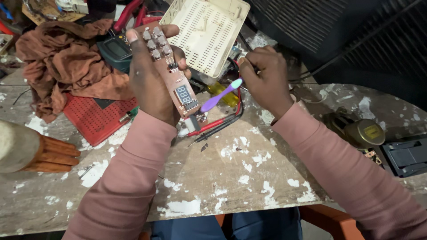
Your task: The person holds a green circuit board and scrubs it with a toothbrush, then switches to a brown board with a digital display and brushes its surface and edges. They then pick at and press the white button components on the board with their fingers, turning the board over to work on both sides.
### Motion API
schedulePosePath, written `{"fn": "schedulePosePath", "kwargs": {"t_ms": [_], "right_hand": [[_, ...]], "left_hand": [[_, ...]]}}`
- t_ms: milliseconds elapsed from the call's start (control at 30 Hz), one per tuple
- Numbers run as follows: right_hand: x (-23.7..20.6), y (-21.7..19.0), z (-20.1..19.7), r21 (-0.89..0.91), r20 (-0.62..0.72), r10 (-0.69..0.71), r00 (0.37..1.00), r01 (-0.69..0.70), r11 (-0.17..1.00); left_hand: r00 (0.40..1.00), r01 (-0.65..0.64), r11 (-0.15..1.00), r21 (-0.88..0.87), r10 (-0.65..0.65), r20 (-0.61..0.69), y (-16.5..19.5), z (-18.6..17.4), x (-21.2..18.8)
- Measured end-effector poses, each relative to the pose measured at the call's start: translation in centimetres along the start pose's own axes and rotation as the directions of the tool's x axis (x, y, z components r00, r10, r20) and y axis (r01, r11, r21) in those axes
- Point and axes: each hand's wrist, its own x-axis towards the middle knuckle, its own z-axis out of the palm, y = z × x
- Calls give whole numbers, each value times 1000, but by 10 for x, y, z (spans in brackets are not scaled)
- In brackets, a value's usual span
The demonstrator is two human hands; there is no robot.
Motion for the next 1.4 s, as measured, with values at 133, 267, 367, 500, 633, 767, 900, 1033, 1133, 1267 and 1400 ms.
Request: {"fn": "schedulePosePath", "kwargs": {"t_ms": [133, 267, 367, 500, 633, 767, 900, 1033, 1133, 1267, 1400], "right_hand": [[-3, -2, 2, 17, 8, -6, 1000, 6, 1000], [-5, -4, 5, -19, 12, -9, 1000, 10, 1000], [-1, -1, 2, 11, 6, 25, 1000, -25, 1000], [-1, -1, 1, 34, -2, 18, 1000, -18, 999], [-5, -4, 5, 23, 19, -3, 1000, 3, 1000], [0, -2, 3, 30, 26, -11, 1000, 10, 999], [0, -2, 2, 33, 17, 2, 1000, -2, 999], [-4, -5, 5, 20, 36, 9, 999, -9, 1000], [-2, -4, 3, 33, 30, -11, 999, 10, 999], [0, -3, 2, 33, 8, 3, 1000, -3, 999], [-2, -5, 4, 12, 39, 38, 999, -39, 999]], "left_hand": [[1000, -5, 1000, -9, 6, 27, 0, 0, 0], [999, 3, 1000, -9, -3, 36, 1, -1, 1], [1000, -6, 1000, 9, 6, 15, 1, 0, 1], [1000, 5, 1000, 0, -5, 8, 0, 0, 1], [999, 16, 1000, 1, -16, 32, 1, -2, 0], [1000, -16, 1000, 14, 16, 18, 0, -2, 0], [1000, -13, 1000, 4, 13, 22, -1, 0, 0], [999, -4, 1000, -5, 4, 40, 1, 0, 0], [999, -10, 1000, -6, 10, 34, 1, 1, -1], [999, -21, 1000, -11, 21, 31, 0, 4, 0], [999, -11, 1000, -25, 12, 41, 0, 3, 0]]}}
